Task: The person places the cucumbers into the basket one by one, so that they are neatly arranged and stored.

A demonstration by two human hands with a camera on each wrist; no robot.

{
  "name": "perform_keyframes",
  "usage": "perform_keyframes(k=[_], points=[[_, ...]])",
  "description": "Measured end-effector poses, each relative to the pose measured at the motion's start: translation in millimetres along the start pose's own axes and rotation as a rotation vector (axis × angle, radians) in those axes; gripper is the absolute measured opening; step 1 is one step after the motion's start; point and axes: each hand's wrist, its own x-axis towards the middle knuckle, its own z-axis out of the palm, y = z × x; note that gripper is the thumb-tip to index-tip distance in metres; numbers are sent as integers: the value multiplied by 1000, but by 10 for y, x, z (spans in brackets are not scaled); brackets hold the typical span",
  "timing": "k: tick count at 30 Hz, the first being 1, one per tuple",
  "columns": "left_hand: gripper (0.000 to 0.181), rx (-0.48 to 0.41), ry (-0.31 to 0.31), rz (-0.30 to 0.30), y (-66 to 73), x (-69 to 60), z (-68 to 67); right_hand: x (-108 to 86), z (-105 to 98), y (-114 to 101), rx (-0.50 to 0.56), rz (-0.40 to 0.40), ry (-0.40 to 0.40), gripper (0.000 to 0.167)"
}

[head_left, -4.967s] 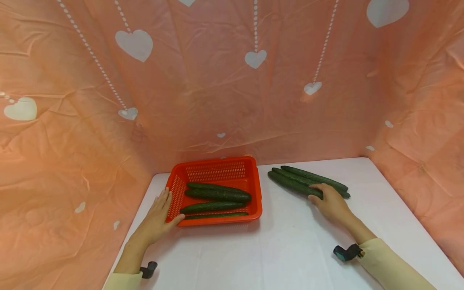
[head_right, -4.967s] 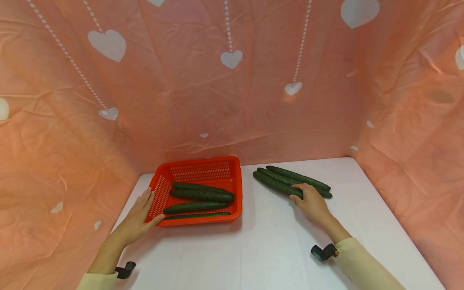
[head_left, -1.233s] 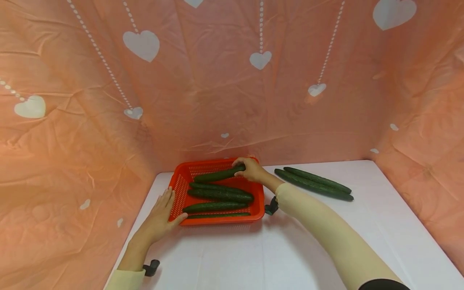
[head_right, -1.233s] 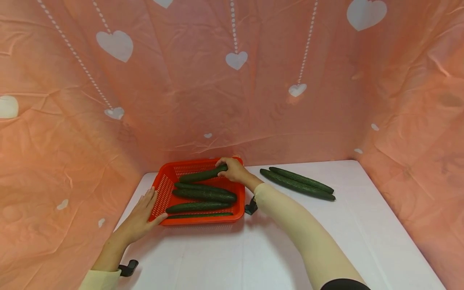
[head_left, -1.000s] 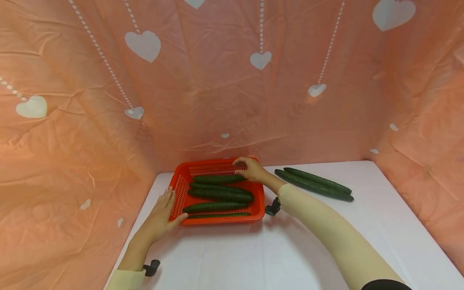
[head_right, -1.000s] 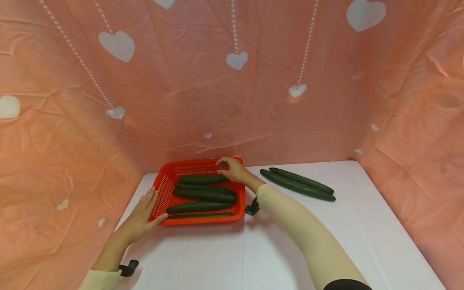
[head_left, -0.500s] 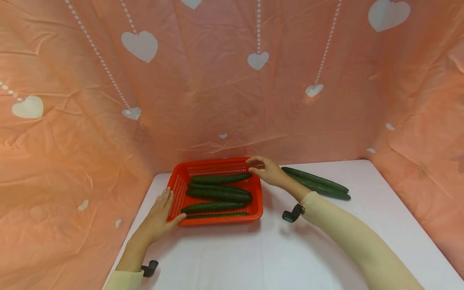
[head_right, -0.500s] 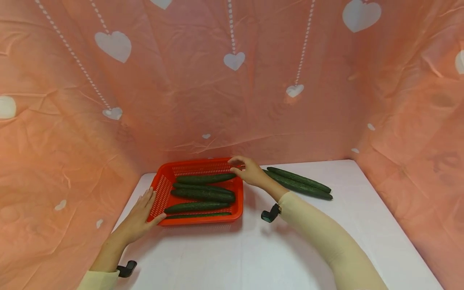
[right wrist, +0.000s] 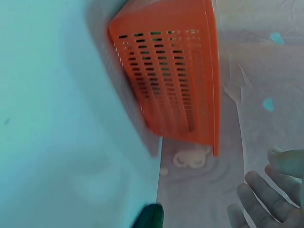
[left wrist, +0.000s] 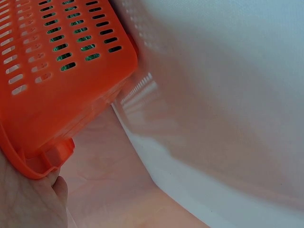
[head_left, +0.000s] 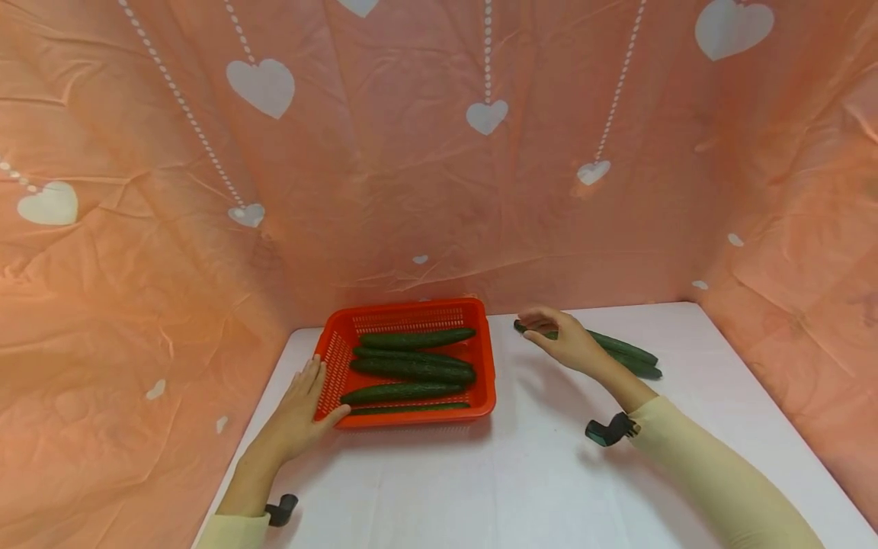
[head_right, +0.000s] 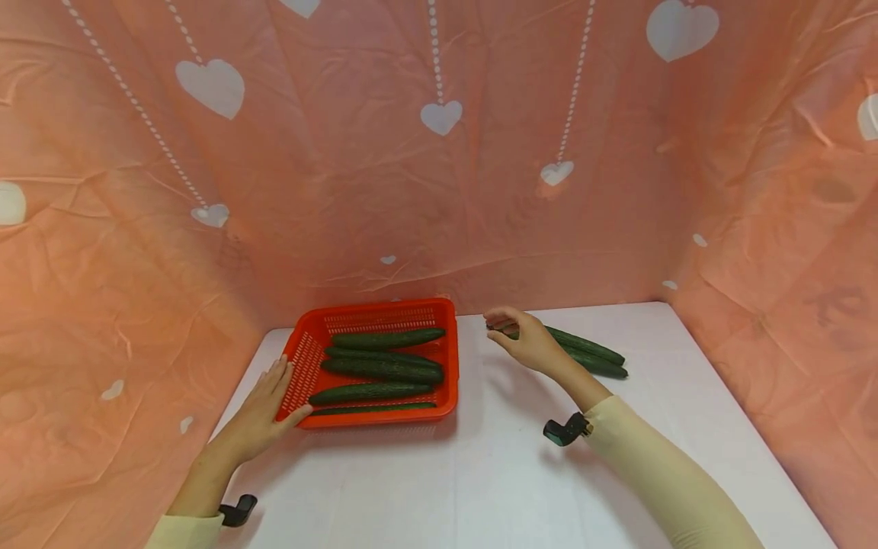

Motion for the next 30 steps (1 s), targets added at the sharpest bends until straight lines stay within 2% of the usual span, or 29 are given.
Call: perform_keyframes(k=[21,30], points=[[104,-8,-1,5,5,1,-7,-754,-570,399,-216,50,112,38],[104,-5,5,11,-24,-1,17,-963,-713,697,-278,97,101,37]])
